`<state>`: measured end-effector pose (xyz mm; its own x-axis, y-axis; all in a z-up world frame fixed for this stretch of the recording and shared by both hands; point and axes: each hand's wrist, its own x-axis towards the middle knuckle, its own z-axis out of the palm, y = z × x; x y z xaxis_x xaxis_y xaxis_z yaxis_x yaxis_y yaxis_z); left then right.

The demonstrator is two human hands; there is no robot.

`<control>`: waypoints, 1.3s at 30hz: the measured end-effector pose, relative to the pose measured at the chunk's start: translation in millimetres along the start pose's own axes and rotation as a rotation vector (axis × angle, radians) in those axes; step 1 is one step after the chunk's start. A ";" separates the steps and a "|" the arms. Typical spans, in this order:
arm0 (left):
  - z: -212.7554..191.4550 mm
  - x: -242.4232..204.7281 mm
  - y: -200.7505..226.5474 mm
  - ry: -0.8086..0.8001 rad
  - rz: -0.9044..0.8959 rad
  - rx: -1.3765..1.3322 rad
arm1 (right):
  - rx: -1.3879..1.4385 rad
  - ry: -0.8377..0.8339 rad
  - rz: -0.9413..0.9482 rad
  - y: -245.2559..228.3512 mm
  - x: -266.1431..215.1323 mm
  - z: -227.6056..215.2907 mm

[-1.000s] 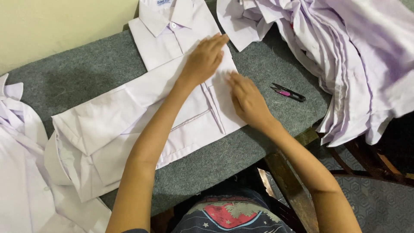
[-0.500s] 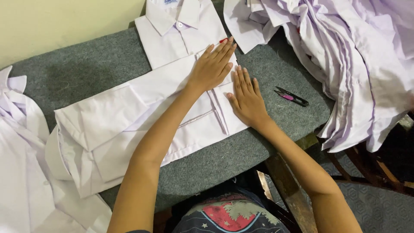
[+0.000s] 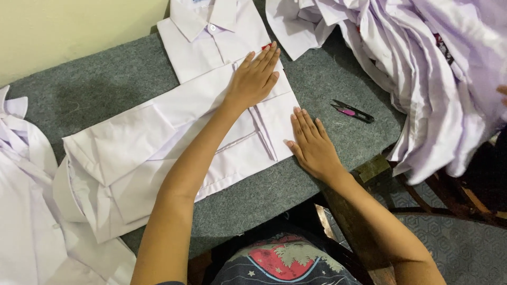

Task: A person is meticulously folding a white button-down shirt on a work table in a factory setting, smoothing out wrinkles and carefully aligning the sleeves and body.

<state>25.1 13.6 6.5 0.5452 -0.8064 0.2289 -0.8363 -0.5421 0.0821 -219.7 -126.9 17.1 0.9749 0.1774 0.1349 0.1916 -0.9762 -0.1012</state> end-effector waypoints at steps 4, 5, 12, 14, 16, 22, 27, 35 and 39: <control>-1.5 0.0 -0.3 -0.008 -0.007 -0.005 | 0.026 0.001 -0.021 -4.8 -17.2 -7.8; 1.0 0.4 -2.4 0.001 0.009 -0.012 | 0.049 -0.039 -0.021 -4.1 -21.3 -8.8; -35.1 10.6 -15.8 -0.355 0.024 -0.393 | 0.289 0.123 -0.044 9.5 -18.0 -47.7; -19.5 24.6 -32.3 -0.254 0.125 -0.366 | 0.341 0.132 0.070 11.9 -10.1 -42.1; -12.3 32.5 -43.9 -0.157 0.222 -0.332 | 0.400 0.143 0.179 15.0 -2.9 -25.9; -20.2 41.7 -48.4 0.125 0.543 -0.055 | 0.111 0.158 0.349 27.2 0.0 22.4; -38.6 48.7 -43.2 0.324 0.567 0.373 | 0.442 -0.248 0.558 16.7 18.3 -25.2; -108.8 12.2 -51.0 0.318 0.489 0.588 | 0.776 0.374 0.285 -49.5 -4.6 -21.9; -138.6 -26.3 -68.7 0.355 0.372 0.527 | 0.747 0.561 -0.049 -70.6 -2.0 -15.5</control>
<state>60.2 104.7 129.3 0.1042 -0.8827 0.4583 -0.7749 -0.3609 -0.5189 -237.0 -60.3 39.2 0.8036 -0.0601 0.5922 0.4443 -0.6015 -0.6639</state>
